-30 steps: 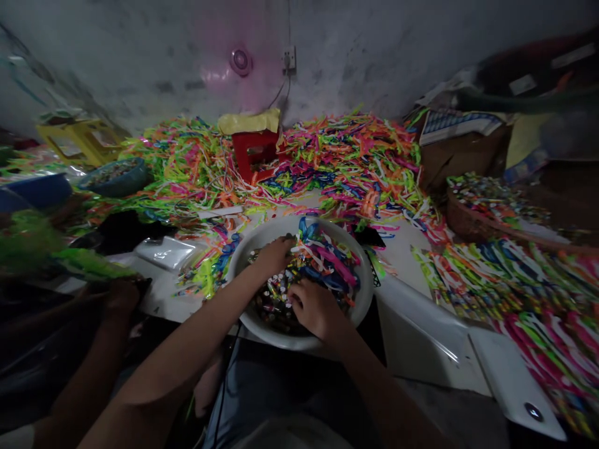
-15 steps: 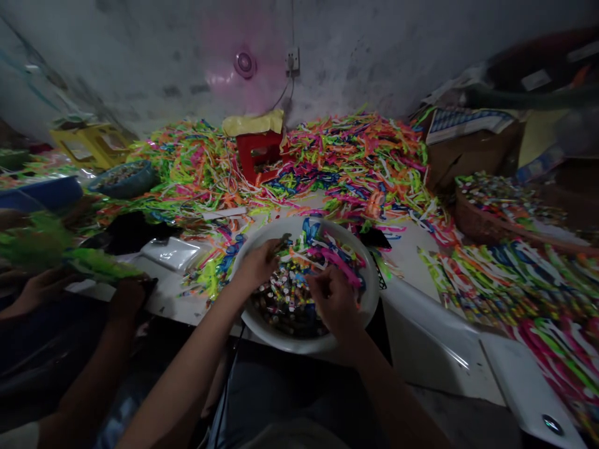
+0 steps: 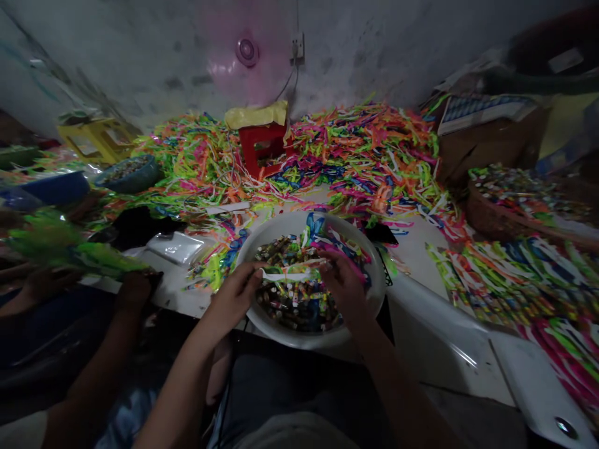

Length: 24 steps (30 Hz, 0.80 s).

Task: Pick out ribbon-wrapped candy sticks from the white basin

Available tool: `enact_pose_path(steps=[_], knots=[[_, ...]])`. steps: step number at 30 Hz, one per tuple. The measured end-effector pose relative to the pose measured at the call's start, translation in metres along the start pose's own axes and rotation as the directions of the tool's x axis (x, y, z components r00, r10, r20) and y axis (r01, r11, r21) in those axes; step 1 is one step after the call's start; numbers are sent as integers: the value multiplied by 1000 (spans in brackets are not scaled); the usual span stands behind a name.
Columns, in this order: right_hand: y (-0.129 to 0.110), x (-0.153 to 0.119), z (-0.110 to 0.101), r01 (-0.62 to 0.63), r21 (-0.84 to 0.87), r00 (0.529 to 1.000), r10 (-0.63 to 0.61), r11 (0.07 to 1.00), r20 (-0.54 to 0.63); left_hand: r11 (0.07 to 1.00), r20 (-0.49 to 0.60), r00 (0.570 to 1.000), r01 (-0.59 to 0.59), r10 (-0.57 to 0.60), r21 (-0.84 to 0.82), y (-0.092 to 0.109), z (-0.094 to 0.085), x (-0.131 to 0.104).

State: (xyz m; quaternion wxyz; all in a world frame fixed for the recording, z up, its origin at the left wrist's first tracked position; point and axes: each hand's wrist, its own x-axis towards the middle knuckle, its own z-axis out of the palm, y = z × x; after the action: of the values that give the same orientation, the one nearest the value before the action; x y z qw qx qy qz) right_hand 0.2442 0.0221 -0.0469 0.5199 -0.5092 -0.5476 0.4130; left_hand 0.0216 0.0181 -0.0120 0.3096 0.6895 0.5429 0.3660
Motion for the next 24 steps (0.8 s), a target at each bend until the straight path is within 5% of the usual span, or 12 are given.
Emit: enact_pose_path(steps=[3,10,14,17,24], knots=[[-6,-3,4,-69,-104,984,85,992,159,997,15,1000,9,-8,-79,9,5,-2],[-14,-9,8,54,-340,909,95,939,407,934,-282,956,-21,-86,-356,4,37,1],[-8,-6,5,-75,-210,950,133,975,282,709,-50,970,138,-238,-691,8,56,-5],[-2,-4,4,-54,-137,968,86,989,234,547,159,956,273,-247,-792,13,59,-5],[-3,-8,3,123,-86,980,-107,989,167,371,52,899,232,-436,-899,6,45,7]])
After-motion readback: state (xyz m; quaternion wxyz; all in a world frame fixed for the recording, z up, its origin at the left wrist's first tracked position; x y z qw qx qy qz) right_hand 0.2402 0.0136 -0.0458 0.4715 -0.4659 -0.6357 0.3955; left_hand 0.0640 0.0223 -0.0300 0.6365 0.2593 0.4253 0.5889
